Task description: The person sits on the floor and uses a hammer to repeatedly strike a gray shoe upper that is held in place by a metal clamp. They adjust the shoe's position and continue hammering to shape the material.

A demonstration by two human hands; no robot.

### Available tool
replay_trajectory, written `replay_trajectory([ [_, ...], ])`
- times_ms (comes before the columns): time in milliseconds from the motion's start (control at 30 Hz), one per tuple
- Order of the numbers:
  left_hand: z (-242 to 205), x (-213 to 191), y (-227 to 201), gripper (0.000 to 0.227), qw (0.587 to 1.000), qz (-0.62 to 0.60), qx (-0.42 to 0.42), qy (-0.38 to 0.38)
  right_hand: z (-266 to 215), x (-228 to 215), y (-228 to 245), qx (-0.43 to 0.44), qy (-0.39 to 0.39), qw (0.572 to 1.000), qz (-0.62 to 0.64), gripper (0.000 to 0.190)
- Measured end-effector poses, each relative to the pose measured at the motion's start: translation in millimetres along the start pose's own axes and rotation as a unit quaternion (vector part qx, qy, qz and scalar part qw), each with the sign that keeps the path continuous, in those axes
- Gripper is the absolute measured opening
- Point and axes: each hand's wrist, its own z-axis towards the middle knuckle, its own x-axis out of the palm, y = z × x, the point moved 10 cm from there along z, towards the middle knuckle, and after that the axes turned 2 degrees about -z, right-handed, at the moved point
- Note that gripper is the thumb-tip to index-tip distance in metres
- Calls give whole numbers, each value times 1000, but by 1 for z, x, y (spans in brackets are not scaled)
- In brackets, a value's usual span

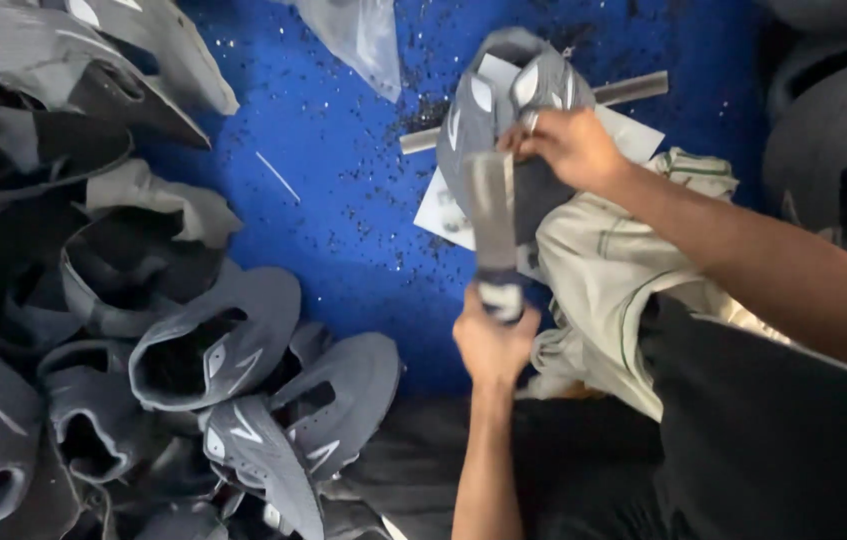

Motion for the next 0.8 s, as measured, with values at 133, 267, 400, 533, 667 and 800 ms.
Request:
replay_trajectory([
  [133, -18, -38, -14, 31, 994, -96, -46, -19, 16, -34, -7, 65, -120, 796, 590, 19],
  [267, -26, -93, -60, 30, 982, -172, 21, -81, 34, -38, 6, 81, -37, 887, 454, 11],
  [400, -33, -141, -168, 29, 968, -76, 227, -80, 27, -22, 10, 70, -1, 940, 335, 17],
  [533, -14, -115, -137, 43, 859, -369, 328, -135, 24, -38, 22, 32, -66, 967, 245, 13],
  [667, 14, 2, -10, 39, 997, -69, 31, -17, 4, -31, 40, -90, -95, 991, 34, 32],
  [800, 0, -11, -12, 34, 997, -64, -37, -27, 22, -26, 5, 44, -68, 931, 356, 12],
])
